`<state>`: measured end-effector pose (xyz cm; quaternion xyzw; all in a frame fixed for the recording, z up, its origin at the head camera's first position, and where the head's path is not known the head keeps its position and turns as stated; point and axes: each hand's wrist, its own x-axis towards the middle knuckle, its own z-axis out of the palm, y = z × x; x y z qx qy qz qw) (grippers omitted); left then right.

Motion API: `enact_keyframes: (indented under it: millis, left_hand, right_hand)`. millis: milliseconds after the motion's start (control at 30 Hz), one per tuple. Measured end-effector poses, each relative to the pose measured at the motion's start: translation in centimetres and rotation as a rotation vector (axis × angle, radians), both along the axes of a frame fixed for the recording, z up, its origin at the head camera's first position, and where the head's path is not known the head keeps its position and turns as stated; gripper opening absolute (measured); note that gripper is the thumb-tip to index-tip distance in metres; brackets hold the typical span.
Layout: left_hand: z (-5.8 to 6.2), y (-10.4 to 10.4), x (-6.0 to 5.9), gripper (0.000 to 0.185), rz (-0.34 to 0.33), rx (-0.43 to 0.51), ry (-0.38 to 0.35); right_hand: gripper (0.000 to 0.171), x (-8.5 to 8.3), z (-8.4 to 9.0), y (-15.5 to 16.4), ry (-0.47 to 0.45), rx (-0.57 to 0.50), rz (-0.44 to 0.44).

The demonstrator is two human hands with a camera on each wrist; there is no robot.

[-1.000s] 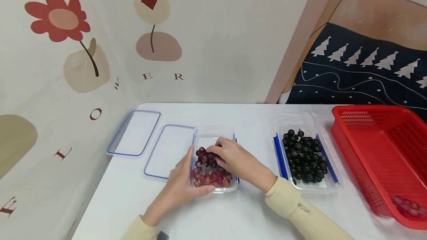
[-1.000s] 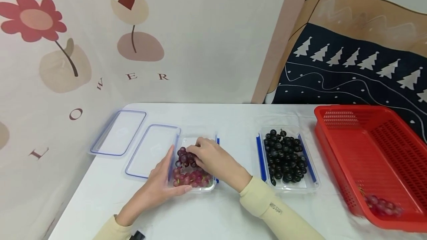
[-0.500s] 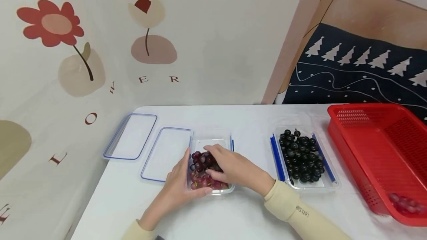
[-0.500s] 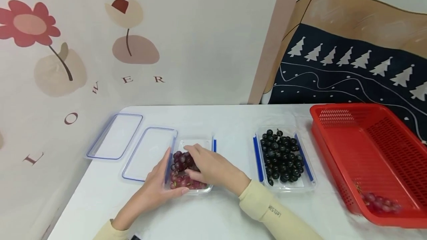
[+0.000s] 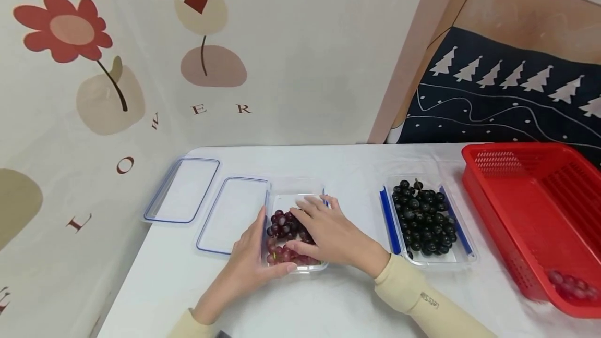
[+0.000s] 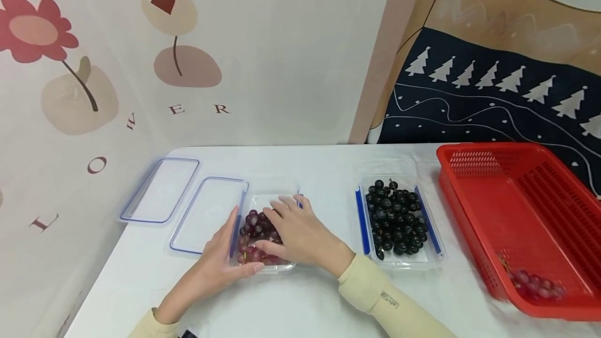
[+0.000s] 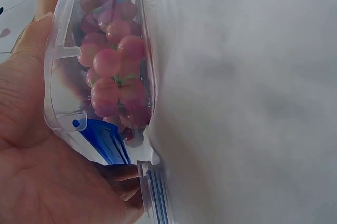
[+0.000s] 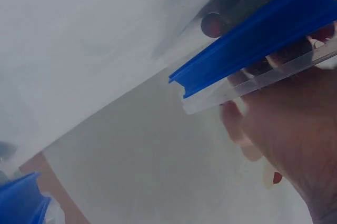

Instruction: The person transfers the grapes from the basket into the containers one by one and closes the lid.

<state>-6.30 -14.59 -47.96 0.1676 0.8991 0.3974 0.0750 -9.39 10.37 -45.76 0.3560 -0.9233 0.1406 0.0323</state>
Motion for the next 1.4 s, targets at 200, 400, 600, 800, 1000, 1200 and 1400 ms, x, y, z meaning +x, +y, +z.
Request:
enact_keyframes:
  millis: [200, 400, 600, 800, 1000, 1200, 1400]
  left_hand:
    - [0.1, 0.0, -0.2, 0.139, 0.003, 0.001, -0.038]
    - [-0.2, 0.0, -0.3, 0.139, -0.003, 0.0, -0.051]
    - [-0.2, 0.0, -0.3, 0.139, -0.002, 0.004, -0.045]
    - [-0.2, 0.1, -0.3, 0.139, 0.002, -0.002, -0.037]
    - [-0.1, 0.0, -0.2, 0.139, -0.002, 0.0, -0.039]
    - [-0.2, 0.0, -0.2, 0.139, -0.004, -0.022, -0.027]
    - [0.4, -0.2, -0.1, 0.139, -0.005, -0.065, -0.066]
  right_hand:
    - [0.082, 0.4, 0.2, -0.1, -0.107, 0.086, 0.068]
    - [0.065, 0.5, 0.2, 0.6, -0.164, 0.028, 0.105]
    - [0.05, 0.3, 0.2, 0.9, -0.177, -0.091, 0.13]
    - [0.048, 0.5, -0.1, 0.8, -0.159, -0.087, 0.13]
    - [0.058, 0.8, -0.1, 1.0, -0.184, -0.128, 0.116]
    - [0.071, 1.1, 0.4, 1.6, -0.167, -0.17, 0.085]
    - [0.075, 1.7, 1.1, 2.5, -0.181, -0.184, 0.034]
